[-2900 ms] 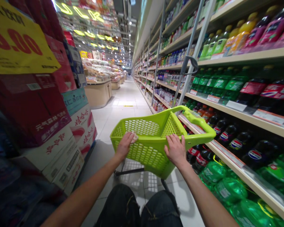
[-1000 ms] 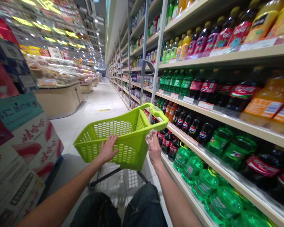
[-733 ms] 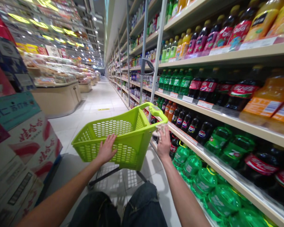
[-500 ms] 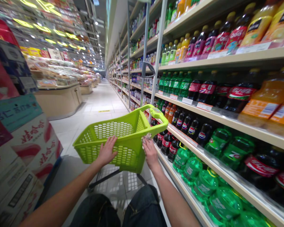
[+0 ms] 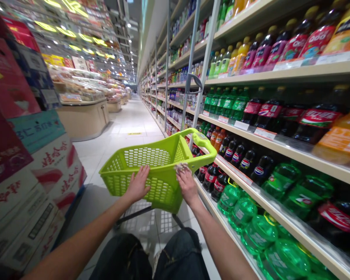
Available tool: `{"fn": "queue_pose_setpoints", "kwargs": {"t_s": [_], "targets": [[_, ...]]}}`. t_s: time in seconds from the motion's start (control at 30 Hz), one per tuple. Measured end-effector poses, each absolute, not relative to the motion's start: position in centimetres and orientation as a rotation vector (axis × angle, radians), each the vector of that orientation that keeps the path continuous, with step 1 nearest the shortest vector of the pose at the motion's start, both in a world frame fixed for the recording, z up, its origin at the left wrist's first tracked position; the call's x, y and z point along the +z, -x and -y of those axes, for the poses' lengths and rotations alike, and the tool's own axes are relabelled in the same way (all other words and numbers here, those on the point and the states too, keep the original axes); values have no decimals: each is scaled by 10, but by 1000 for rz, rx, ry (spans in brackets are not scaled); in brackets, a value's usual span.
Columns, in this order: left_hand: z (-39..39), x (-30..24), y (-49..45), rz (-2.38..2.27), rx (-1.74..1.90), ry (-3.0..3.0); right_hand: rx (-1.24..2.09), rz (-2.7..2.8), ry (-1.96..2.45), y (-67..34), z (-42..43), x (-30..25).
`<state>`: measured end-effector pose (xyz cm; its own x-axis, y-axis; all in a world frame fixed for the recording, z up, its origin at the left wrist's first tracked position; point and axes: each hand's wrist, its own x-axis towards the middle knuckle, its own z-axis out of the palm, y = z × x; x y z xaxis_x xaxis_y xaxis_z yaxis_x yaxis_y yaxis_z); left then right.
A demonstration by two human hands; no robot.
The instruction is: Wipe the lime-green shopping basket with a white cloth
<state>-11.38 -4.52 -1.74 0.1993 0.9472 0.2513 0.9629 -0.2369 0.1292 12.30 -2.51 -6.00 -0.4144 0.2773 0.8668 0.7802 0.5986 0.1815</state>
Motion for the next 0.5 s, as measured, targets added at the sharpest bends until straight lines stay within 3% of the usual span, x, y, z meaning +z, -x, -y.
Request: {"fn": "queue_pose_setpoints", "kwargs": {"t_s": [0.13,0.33,0.5], "targets": [[43,-13,132,1867,-370,2413,-703,2157,703,-114,40,-95],[41,-25,157,2072,-387,2193,-607,2026,782,-91,26,-56],[45,-28,162,1984,-383,2263,-665,2160,693,-68,21,-91]]}}
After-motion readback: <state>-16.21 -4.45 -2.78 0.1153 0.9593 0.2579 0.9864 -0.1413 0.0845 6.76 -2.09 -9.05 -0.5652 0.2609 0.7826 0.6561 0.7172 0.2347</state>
